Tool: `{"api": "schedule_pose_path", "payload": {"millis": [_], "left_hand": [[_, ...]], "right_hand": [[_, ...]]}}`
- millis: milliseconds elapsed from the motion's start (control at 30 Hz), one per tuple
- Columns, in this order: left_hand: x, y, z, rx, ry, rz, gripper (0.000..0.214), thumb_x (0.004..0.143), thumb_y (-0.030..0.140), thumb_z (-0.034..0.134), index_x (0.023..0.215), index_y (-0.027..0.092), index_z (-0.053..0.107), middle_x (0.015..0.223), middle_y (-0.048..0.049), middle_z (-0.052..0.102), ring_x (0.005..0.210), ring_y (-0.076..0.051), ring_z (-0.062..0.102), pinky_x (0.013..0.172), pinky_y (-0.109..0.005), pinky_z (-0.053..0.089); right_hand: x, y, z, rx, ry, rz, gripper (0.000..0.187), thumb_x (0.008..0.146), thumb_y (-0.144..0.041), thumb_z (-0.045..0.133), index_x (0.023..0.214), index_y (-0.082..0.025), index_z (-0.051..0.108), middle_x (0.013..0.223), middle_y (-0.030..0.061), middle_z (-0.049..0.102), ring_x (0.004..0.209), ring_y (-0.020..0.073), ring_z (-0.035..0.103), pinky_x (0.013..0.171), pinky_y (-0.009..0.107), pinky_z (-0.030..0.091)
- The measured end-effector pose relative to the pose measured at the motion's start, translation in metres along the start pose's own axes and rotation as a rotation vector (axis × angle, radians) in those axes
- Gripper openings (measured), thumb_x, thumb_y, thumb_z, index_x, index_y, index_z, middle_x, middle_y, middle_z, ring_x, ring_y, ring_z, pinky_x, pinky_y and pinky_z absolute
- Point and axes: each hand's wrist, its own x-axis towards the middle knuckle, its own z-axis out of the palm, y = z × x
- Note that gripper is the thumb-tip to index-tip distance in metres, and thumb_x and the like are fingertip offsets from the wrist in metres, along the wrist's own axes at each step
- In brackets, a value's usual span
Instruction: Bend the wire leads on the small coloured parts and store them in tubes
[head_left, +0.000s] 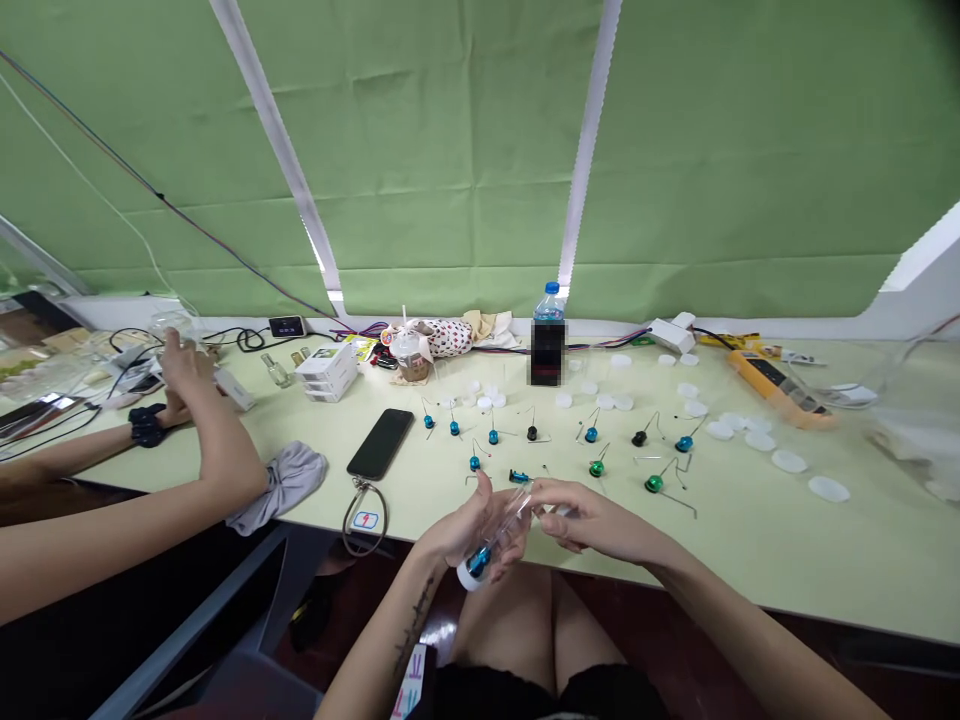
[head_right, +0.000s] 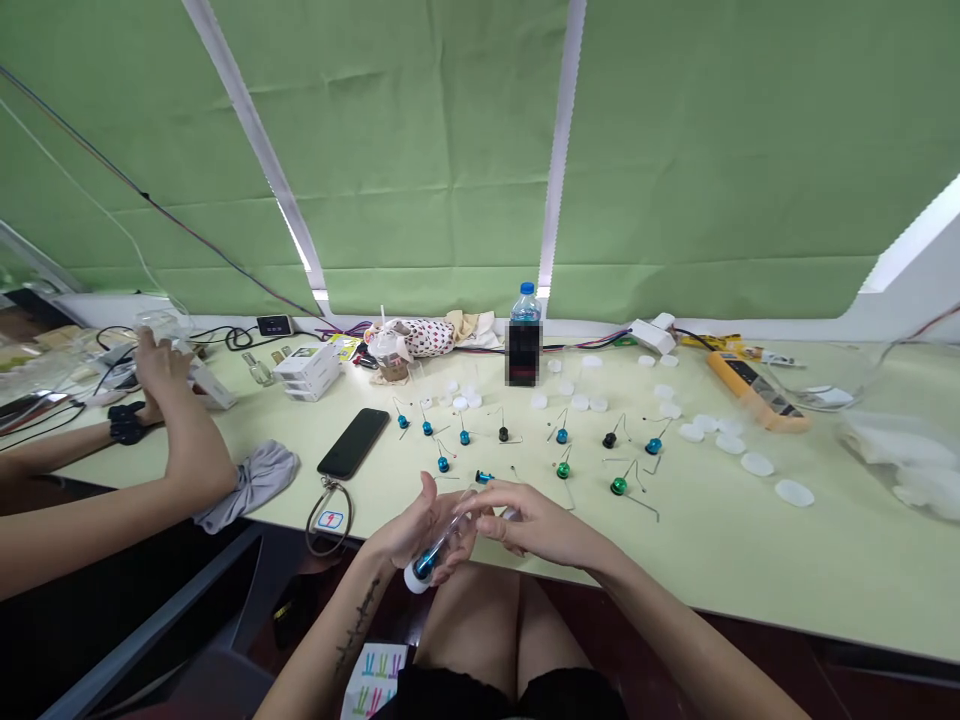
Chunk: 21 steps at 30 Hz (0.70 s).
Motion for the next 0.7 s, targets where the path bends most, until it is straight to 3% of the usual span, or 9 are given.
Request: {"api": "schedule_pose_path", "payload": {"millis": [133,333,467,600,700], "left_hand": [[-0.001,-0.004,-0.002,0.058,-0.049,-0.088,0.081,0.073,0.077,0.006,0.109,0.016,0.043,0.056,0.0008,0.049,0.036,-0.010,0.042,0.039,-0.021,0.033],[-0.011,-0.019,-0.013,0.037,-0.066,-0.145,0.073,0.076,0.076,0.015,0.110,0.018,0.041,0.056,0.0036,0.046,0.036,-0.008,0.038,0.037,-0.020,0.031],[-0.020,-0.027,-0.017,-0.009,-0.053,-0.103,0.062,0.077,0.074,0.031,0.101,0.018,0.043,0.056,0.0039,0.047,0.034,-0.007,0.037,0.035,-0.019,0.031],[-0.035,-0.029,-0.023,-0.074,-0.044,-0.071,0.052,0.076,0.068,0.046,0.092,0.018,0.043,0.055,0.0034,0.048,0.033,-0.006,0.037,0.033,-0.018,0.031],[-0.051,-0.033,-0.032,-0.095,0.002,-0.046,0.052,0.075,0.067,0.049,0.090,0.018,0.044,0.055,0.0031,0.048,0.033,-0.006,0.038,0.034,-0.018,0.030]], "right_hand": [[0.007,0.005,0.004,0.000,-0.094,0.018,0.034,0.082,-0.049,0.056,0.101,-0.024,0.070,0.089,0.0009,0.044,0.053,0.0036,0.037,0.044,0.019,0.034],[0.018,0.019,0.020,-0.003,0.197,-0.078,0.015,0.068,-0.037,0.075,0.072,-0.022,0.074,0.077,-0.0013,0.042,0.066,0.0089,0.043,0.055,0.021,0.037],[0.028,0.023,0.031,0.033,0.224,-0.133,0.013,0.064,-0.031,0.077,0.061,-0.020,0.071,0.070,-0.0010,0.049,0.067,0.0106,0.048,0.061,0.024,0.040],[0.034,0.017,0.031,0.145,0.208,-0.119,0.015,0.061,-0.028,0.078,0.058,-0.017,0.068,0.067,-0.0022,0.050,0.052,0.0070,0.046,0.045,0.020,0.037],[0.043,0.005,0.021,0.119,0.316,-0.157,0.018,0.068,-0.031,0.073,0.060,-0.016,0.065,0.065,-0.0022,0.053,0.043,0.0054,0.045,0.041,0.021,0.036]]}}
